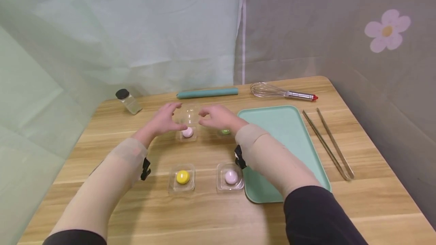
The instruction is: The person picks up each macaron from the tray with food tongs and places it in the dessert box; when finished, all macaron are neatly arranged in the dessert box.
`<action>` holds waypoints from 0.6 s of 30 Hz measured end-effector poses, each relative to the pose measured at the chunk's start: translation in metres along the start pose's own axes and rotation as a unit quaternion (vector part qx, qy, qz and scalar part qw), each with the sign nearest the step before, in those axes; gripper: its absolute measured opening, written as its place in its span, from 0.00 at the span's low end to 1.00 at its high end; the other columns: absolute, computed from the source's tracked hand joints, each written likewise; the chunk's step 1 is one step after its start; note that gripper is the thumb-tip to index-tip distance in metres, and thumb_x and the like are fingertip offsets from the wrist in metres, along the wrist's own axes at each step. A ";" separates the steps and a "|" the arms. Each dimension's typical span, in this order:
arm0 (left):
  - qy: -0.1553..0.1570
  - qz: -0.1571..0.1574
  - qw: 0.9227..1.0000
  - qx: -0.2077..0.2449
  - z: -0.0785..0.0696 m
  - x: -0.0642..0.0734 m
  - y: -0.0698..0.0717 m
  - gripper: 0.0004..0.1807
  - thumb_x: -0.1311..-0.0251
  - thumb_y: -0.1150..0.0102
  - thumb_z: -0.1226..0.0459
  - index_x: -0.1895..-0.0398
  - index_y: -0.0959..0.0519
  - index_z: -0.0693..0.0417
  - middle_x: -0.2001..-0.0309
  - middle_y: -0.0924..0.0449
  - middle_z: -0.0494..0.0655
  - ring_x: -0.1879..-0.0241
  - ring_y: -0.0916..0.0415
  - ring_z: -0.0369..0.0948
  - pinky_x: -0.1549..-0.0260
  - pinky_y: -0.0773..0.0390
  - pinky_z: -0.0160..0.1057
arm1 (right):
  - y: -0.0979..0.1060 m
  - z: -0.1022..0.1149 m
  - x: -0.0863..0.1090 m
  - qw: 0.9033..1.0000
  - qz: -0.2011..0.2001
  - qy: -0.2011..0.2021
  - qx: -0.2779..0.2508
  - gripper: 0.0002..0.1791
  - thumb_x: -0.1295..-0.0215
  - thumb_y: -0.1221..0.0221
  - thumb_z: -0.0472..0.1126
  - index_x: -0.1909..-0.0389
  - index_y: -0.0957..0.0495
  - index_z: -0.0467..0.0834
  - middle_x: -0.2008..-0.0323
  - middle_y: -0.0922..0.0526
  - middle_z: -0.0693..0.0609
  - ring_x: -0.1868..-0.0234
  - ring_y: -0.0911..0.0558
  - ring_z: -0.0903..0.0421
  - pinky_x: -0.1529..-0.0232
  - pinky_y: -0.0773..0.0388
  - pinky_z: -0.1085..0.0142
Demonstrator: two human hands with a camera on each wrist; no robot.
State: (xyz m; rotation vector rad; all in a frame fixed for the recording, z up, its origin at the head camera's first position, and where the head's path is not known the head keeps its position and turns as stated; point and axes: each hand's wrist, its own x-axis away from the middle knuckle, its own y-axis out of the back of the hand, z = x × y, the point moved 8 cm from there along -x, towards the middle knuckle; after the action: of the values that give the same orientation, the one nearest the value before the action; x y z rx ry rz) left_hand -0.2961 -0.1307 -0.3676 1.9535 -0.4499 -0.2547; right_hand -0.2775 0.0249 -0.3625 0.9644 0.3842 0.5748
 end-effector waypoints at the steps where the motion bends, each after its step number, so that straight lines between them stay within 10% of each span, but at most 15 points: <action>1: -0.001 -0.002 1.000 -0.004 -0.001 0.000 0.000 0.50 0.56 0.29 0.49 0.31 0.42 0.57 0.37 0.38 0.56 0.37 0.44 0.56 0.40 0.47 0.58 | 0.000 -0.001 0.001 1.000 0.000 -0.002 -0.007 0.24 0.36 0.44 0.49 0.44 0.26 0.40 0.45 0.23 0.48 0.41 0.28 0.51 0.38 0.38 0.60; 18: 0.000 -0.045 0.998 -0.046 -0.004 0.009 0.011 0.49 0.60 0.29 0.46 0.34 0.37 0.54 0.37 0.37 0.54 0.38 0.44 0.55 0.42 0.48 0.60 | 0.001 -0.013 0.009 0.993 -0.010 -0.029 -0.116 0.32 0.39 0.40 0.51 0.36 0.33 0.43 0.44 0.23 0.49 0.43 0.26 0.52 0.40 0.35 0.57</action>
State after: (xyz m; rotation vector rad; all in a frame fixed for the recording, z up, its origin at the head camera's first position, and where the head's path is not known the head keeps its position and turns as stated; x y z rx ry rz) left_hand -0.2884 -0.1355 -0.3561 1.8854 -0.3433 -0.3276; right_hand -0.2780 0.0394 -0.3696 0.7511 0.2679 0.5580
